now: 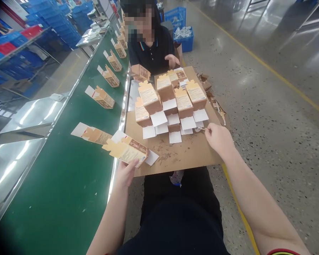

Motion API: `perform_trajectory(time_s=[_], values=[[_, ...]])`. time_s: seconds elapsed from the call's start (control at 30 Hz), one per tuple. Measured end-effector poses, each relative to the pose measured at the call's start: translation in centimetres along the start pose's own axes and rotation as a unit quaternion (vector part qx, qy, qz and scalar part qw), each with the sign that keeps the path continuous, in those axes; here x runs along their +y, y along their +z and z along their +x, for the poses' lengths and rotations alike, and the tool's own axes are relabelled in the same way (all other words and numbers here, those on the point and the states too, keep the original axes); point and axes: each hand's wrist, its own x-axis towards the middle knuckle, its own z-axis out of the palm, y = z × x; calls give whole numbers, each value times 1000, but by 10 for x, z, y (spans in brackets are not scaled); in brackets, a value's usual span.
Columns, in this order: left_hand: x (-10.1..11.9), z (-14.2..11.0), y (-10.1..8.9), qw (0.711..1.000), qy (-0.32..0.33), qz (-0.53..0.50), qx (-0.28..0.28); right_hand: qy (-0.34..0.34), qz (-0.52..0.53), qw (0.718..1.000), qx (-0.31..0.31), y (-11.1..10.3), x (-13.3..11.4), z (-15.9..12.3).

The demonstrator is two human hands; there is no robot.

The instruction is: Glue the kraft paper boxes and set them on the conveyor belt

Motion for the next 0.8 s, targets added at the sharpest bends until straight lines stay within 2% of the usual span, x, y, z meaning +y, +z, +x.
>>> perform_trajectory(time_s=[0.07, 0.13, 0.27, 0.4, 0.5, 0.6, 0.8], values=[[-7, 2, 12, 1000, 10, 4, -16, -1, 59, 998, 23, 0, -9, -25], [-12, 6, 21, 999, 12, 16, -32, -26, 127, 991, 24, 12, -28, -57], [-15, 13, 24, 998, 6, 43, -47, -134, 245, 960, -35, 62, -87, -114], [-16, 14, 20, 996, 18, 60, -56, -215, 223, 949, -51, 105, -127, -142], [-17, 11, 20, 996, 27, 62, -55, -237, 184, 952, -54, 119, -132, -147], [-17, 9, 22, 996, 33, 67, -49, -231, 161, 958, -59, 123, -126, -145], [-20, -3, 27, 988, 82, 127, -8, -196, 209, 958, 4, 111, -103, -135]])
